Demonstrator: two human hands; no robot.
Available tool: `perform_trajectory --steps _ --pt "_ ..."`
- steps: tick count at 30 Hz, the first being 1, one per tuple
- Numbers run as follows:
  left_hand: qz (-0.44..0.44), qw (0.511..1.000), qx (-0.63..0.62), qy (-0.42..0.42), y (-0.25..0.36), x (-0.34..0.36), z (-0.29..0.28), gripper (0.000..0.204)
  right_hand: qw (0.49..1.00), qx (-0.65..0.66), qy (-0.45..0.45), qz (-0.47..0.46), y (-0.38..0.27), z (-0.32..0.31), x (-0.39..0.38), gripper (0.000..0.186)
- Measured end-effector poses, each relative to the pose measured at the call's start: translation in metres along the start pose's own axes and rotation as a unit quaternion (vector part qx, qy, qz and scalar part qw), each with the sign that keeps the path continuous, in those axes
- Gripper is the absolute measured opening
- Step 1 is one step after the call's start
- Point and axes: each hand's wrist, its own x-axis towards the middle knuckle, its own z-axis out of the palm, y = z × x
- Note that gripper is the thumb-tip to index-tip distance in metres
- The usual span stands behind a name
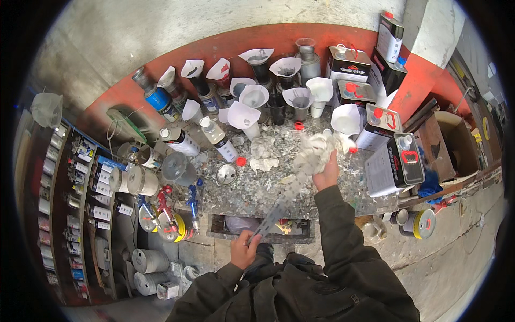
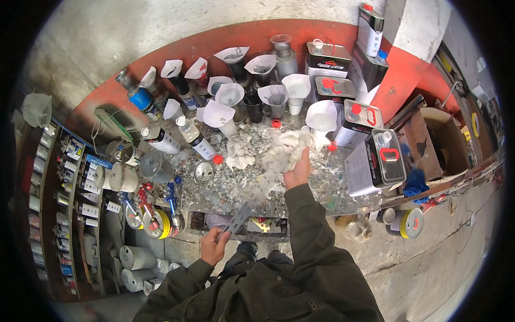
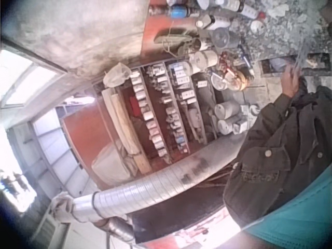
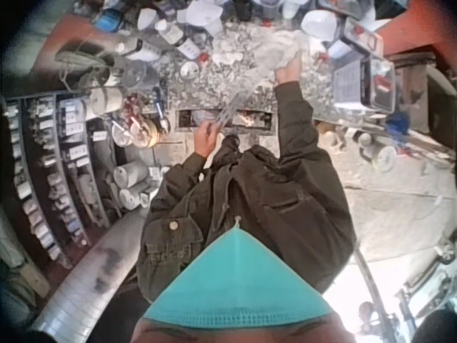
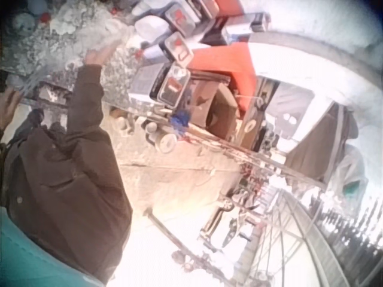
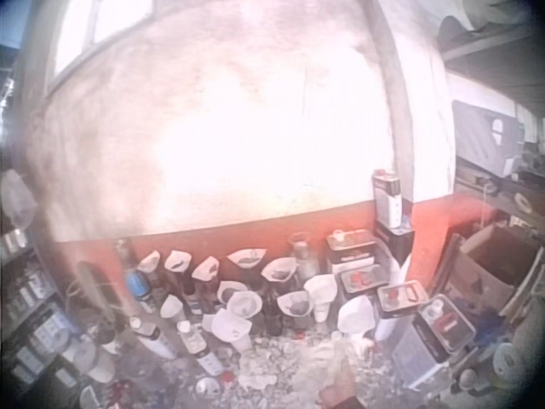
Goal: The person pours paint from a bucket into a spray gun cup, stirs the paint in a tray with a stick, and wipes the spray gun nozzle with a cloth. The person then walks to a workbench, wipes the nozzle again, and returns to the paint area to continue stirring.
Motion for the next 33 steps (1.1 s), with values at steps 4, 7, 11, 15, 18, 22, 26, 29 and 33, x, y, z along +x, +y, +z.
perform_trajectory --steps 4,7,11,15,18,22,26,29,33 --pt "-0.005 0.992 0.011 0.122 0.012 0.036 0.007 0.021 0.997 -0.024 -0.054 0.049 0.056 -0.009 -0.067 0.045" --pt "0.06 0.981 0.153 0.103 0.012 0.064 0.034 0.018 0.975 -0.051 -0.072 0.204 0.129 -0.011 -0.131 0.033" --pt "0.034 0.987 0.158 0.007 0.023 0.057 0.032 0.016 0.974 -0.157 0.007 0.164 0.125 0.0 -0.131 0.026" --pt "0.04 0.997 0.06 -0.04 0.021 0.039 0.023 0.016 0.989 -0.126 0.026 0.072 0.109 0.009 -0.107 0.023" --pt "0.025 0.996 0.015 -0.085 0.021 0.012 0.005 0.019 0.986 -0.162 0.023 -0.02 0.08 0.014 -0.076 0.021" --pt "-0.011 0.992 -0.054 -0.118 0.024 -0.01 -0.02 0.019 0.964 -0.233 0.058 -0.116 0.056 0.035 -0.05 0.019" --pt "-0.023 0.986 -0.093 -0.138 0.027 -0.006 -0.053 0.018 0.943 -0.293 0.04 -0.149 0.052 0.034 -0.039 0.019" --pt "-0.027 0.982 -0.114 -0.147 0.021 -0.001 -0.08 0.018 0.928 -0.309 -0.016 -0.21 0.058 0.048 -0.04 0.023" --pt "-0.021 0.98 -0.115 -0.159 -0.001 0.008 -0.13 0.017 0.89 -0.389 -0.116 -0.208 0.046 0.076 -0.046 0.021"
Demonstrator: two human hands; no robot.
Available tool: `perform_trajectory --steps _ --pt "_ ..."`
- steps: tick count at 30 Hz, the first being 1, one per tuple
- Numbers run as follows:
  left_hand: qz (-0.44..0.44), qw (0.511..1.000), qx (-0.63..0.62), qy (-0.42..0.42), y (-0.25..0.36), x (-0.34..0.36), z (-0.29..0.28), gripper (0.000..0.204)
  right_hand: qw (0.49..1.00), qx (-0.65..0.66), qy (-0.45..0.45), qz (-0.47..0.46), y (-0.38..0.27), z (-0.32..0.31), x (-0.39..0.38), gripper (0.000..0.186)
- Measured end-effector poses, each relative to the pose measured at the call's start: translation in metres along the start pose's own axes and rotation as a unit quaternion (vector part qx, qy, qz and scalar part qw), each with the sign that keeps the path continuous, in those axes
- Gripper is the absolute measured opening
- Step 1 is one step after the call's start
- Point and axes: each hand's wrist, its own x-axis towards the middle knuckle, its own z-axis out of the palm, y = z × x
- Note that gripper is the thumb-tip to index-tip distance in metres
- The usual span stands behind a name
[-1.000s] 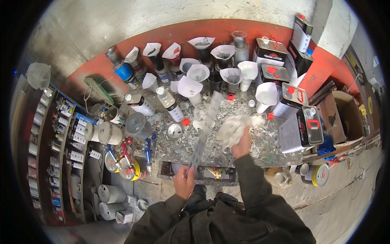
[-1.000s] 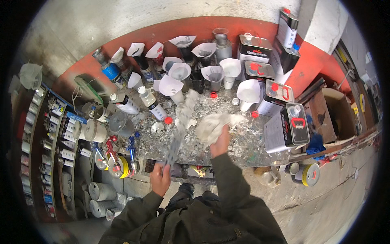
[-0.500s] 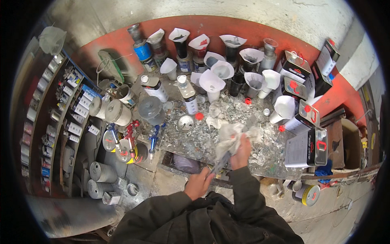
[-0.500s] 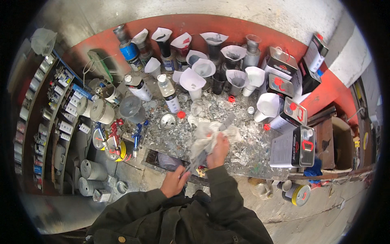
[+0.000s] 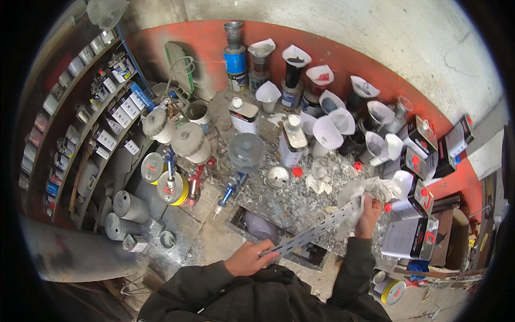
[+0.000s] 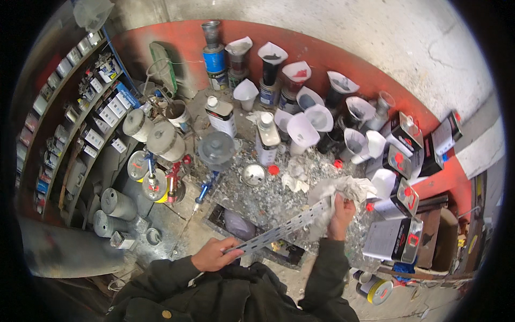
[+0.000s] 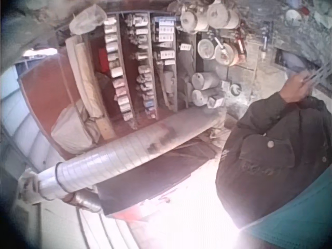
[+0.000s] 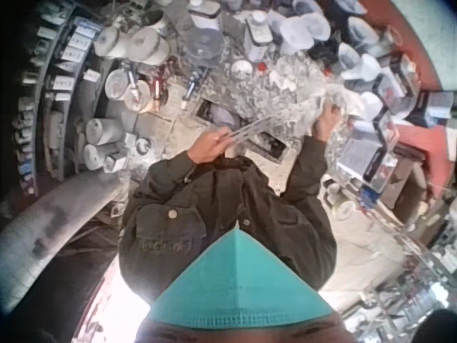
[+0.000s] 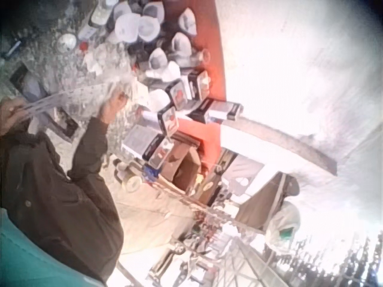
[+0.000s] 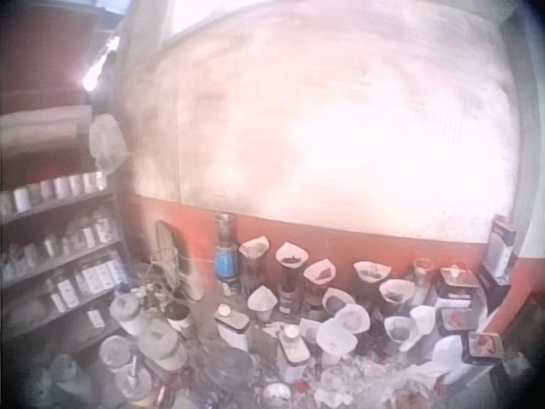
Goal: The person pours paint from a bucket into a spray gun cup, stirs the paint in a tray with a stick, and wipes the spray gun nozzle with a cloth. The person then walks to a workbench, wipes the nozzle again, and returns to the paint area to continue stirring.
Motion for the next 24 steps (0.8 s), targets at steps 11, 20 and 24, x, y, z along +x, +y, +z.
perform_trajectory --steps 11,20,24 --pt "-0.058 0.889 -0.411 0.195 -0.04 -0.01 -0.144 0.02 0.951 -0.261 -0.16 -0.049 -0.132 0.114 0.13 0.024" --pt "-0.114 0.887 -0.38 0.236 -0.093 -0.043 -0.144 0.02 0.84 -0.378 -0.233 -0.311 0.006 0.361 0.16 0.025" --pt "-0.101 0.879 -0.384 0.264 -0.104 -0.054 -0.154 0.02 0.812 -0.379 -0.257 -0.363 0.034 0.464 0.099 0.021"
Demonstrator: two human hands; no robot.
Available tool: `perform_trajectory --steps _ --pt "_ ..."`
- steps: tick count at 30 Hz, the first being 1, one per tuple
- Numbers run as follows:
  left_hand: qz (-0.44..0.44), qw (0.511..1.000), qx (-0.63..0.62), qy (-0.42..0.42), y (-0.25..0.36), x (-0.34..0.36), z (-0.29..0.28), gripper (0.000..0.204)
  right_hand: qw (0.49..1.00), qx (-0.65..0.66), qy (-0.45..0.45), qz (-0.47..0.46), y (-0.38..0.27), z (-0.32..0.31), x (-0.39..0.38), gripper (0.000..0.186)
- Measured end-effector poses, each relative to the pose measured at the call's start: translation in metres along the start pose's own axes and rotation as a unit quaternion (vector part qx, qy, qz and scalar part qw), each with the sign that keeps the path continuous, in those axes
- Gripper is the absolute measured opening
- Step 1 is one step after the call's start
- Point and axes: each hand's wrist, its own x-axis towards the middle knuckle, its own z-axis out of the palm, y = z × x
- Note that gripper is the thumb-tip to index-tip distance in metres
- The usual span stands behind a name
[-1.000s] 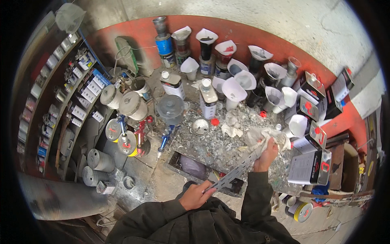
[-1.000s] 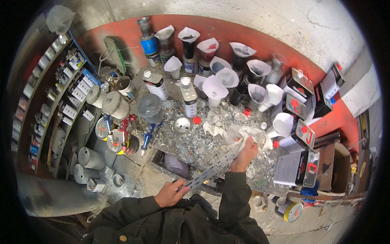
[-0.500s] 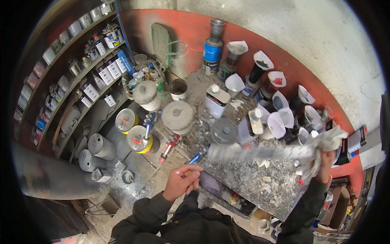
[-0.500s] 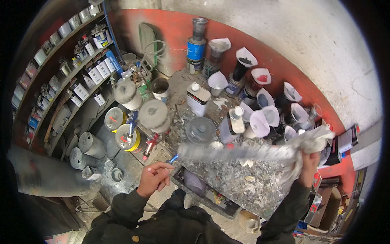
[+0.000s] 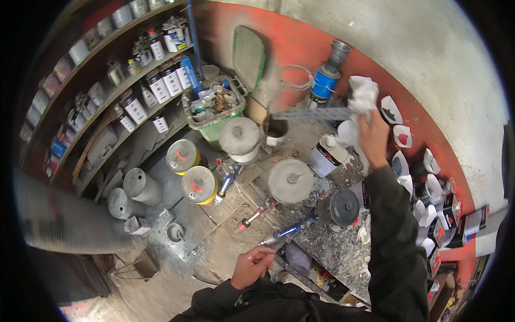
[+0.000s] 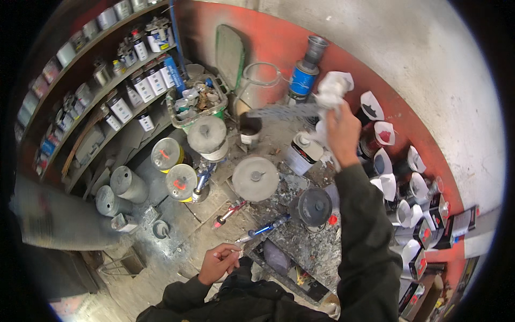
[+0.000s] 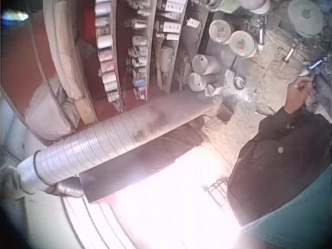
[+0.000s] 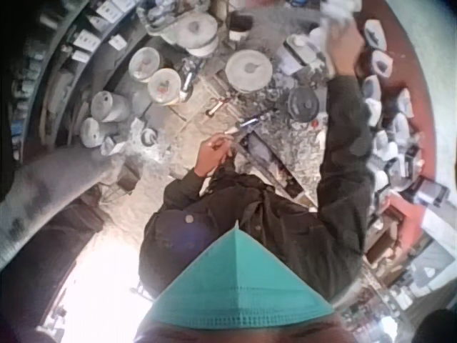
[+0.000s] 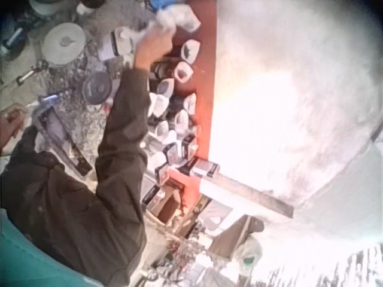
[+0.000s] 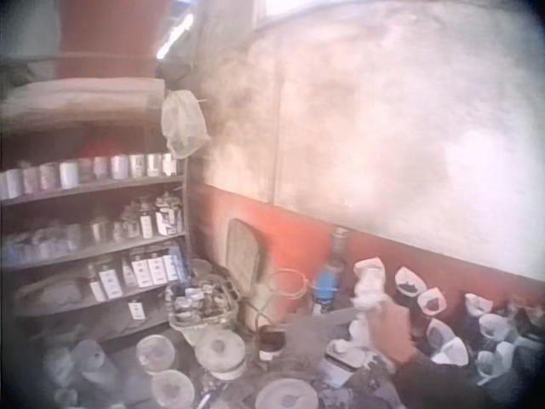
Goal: The person pours paint from a bucket into a spray gun cup, stirs the paint in a tray with a stick, and wipes the spray gun nozzle with a cloth. The person then walks to a workbench, wipes the nozzle again, and returns to the paint area to continue stirring.
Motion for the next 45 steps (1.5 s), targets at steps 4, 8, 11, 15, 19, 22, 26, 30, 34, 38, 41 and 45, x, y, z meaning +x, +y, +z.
perform_trajectory --steps 4,8,11,15,19,22,26,30,34,38,41,45 --pt "-0.011 1.0 0.009 0.023 0.002 0.005 -0.015 0.019 1.0 -0.022 0.016 -0.015 -0.018 0.031 0.035 0.021" --pt "-0.014 0.999 0.034 0.04 -0.001 0.014 -0.014 0.019 0.997 -0.076 -0.02 -0.023 -0.028 -0.001 0.041 0.025" --pt "-0.014 0.998 0.064 0.021 -0.005 0.022 -0.009 0.017 0.972 -0.207 -0.114 -0.011 -0.012 0.012 0.031 0.018" --pt "-0.012 0.994 0.103 0.025 -0.018 0.03 -0.012 0.015 0.998 -0.032 -0.039 0.03 -0.037 0.076 0.003 0.018" --pt "-0.023 0.989 0.149 0.002 -0.027 0.035 -0.017 0.028 0.995 0.072 -0.014 0.073 -0.023 0.074 -0.006 0.018" --pt "-0.005 0.983 0.181 -0.014 -0.02 0.037 -0.005 0.025 0.991 0.104 0.051 0.074 -0.008 0.038 -0.014 0.013" --pt "0.006 0.977 0.21 -0.046 -0.021 0.043 0.012 0.018 0.981 0.114 0.077 0.138 0.016 -0.056 -0.067 0.011" --pt "-0.004 0.974 0.204 -0.095 -0.028 0.046 0.043 0.015 0.942 0.139 0.094 0.289 0.058 -0.128 -0.176 0.027" --pt "-0.019 0.971 0.202 -0.125 -0.029 0.037 0.103 0.016 0.908 0.034 0.121 0.399 0.127 -0.161 -0.313 0.028" --pt "-0.044 0.972 0.19 -0.13 -0.042 0.023 0.139 0.015 0.872 -0.047 0.06 0.484 0.162 -0.207 -0.392 0.034" --pt "-0.063 0.973 0.175 -0.138 -0.057 0.01 0.175 0.014 0.85 -0.035 0.036 0.525 0.182 -0.23 -0.419 0.039" --pt "-0.053 0.973 0.173 -0.145 -0.074 -0.005 0.217 0.012 0.817 -0.031 0.001 0.576 0.204 -0.245 -0.434 0.047"
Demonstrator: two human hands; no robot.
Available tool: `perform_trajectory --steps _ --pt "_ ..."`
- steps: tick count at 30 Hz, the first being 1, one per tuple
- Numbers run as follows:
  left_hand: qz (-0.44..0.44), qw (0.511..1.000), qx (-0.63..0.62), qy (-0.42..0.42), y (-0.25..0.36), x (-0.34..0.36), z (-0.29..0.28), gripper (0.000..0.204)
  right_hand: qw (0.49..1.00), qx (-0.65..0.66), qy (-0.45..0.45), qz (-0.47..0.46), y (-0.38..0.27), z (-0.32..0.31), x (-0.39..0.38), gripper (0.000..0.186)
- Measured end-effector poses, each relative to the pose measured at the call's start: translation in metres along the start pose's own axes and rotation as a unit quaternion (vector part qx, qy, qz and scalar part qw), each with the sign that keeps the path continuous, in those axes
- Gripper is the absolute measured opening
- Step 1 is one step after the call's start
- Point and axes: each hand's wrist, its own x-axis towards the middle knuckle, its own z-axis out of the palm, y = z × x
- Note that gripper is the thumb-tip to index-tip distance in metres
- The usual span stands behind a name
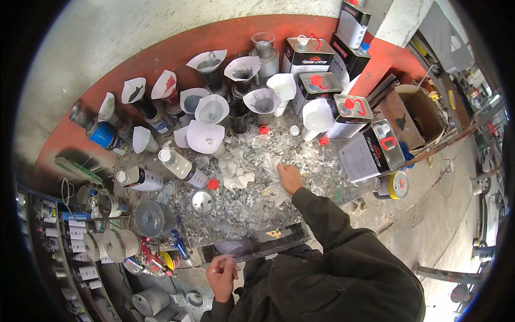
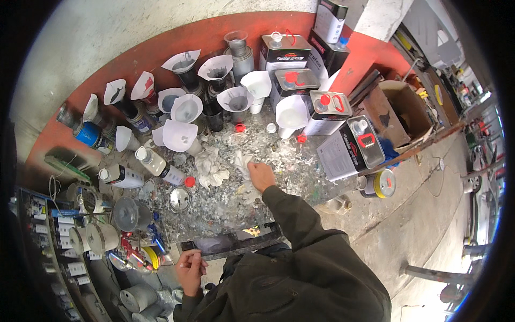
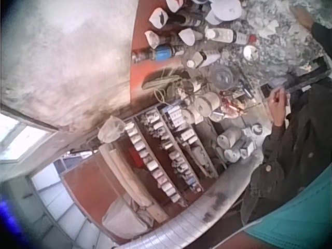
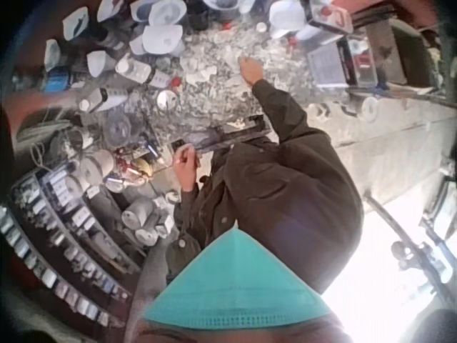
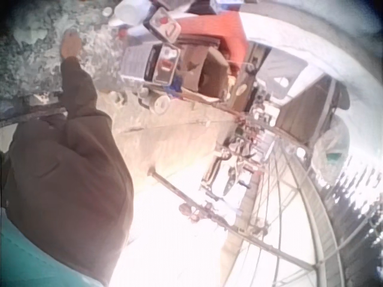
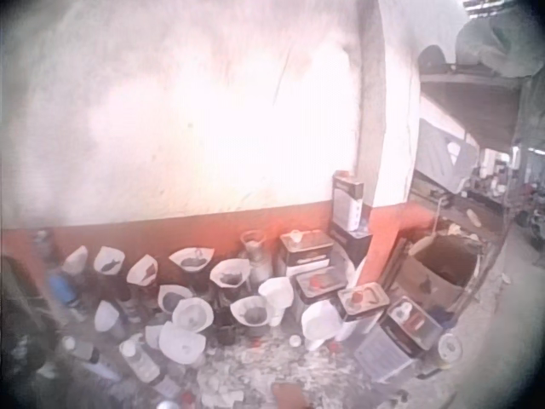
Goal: The person pours paint from a bucket into a spray gun cup, stirs the paint in a tray with a stick, and wipes the spray gun nozzle with a cloth. The person then walks to a workbench, wipes the nozzle again, and returns to the paint area to continue stirring.
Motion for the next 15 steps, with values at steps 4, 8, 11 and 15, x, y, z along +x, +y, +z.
perform_trajectory --steps 4,8,11,15 --pt "-0.004 1.0 0.017 -0.008 -0.002 -0.001 0.035 0.014 1.0 -0.014 -0.024 -0.006 0.012 -0.01 0.012 0.053" --pt "-0.011 1.0 0.017 -0.005 -0.002 0.002 0.052 0.015 0.998 -0.019 -0.028 -0.06 0.013 -0.027 0.022 0.055" --pt "-0.006 1.0 0.021 0.003 -0.001 0.003 0.063 0.015 0.994 -0.015 -0.015 -0.11 0.026 -0.026 0.03 0.05" --pt "-0.004 1.0 0.031 0.006 -0.003 0.005 0.071 0.015 0.994 0.003 -0.007 -0.112 0.036 -0.022 0.035 0.029"
